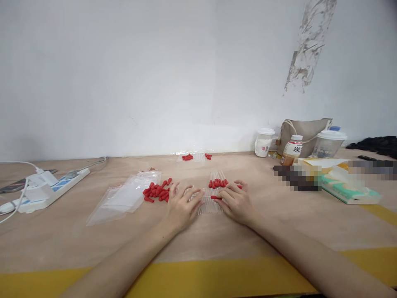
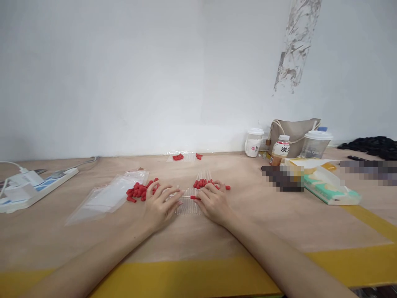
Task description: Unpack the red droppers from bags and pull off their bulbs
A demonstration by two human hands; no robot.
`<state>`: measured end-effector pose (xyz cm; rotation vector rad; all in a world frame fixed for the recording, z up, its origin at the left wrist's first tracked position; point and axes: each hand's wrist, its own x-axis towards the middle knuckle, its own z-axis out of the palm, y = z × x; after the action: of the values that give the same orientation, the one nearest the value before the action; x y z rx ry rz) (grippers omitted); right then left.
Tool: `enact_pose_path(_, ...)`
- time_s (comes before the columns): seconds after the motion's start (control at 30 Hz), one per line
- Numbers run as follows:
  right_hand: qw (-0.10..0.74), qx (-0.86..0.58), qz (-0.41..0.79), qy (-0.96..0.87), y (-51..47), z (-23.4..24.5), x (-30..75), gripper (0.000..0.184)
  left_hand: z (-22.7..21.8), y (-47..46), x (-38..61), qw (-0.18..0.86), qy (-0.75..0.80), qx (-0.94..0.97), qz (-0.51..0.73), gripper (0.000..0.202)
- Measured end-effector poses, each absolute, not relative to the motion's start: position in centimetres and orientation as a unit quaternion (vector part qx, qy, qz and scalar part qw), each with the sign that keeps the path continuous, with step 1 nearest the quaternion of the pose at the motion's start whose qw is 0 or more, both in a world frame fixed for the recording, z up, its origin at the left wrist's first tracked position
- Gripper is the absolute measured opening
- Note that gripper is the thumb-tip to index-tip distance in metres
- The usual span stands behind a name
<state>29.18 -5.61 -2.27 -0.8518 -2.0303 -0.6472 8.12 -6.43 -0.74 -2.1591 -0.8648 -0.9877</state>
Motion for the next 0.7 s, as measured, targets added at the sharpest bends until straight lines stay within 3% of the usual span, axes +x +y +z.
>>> enact_pose_path(0.2, 0.376, -0.307, -0.3, -0.821, -6.2, -2.7, 28.3, 0.015, -1.5, -6.2, 8.8, 0.313, -0.311, -0.83, -0.34, 0.014)
enact_pose_path(0.47, 0.339, -0.318, -0.271, -0.843, -6.7, -2.2, 29.7, 0.018, -1.3, -6.7, 7.6, 0.269, -0.326, -0.851, -0.312, 0.017)
enact_pose_path(0.7, 0.484, -0.425, -0.173, -0.746, -4.8, -1.2, 33.6, 0.015, -0.8, -5.1, 3.9, 0.215, -0.399, -0.801, -0.392, 0.016)
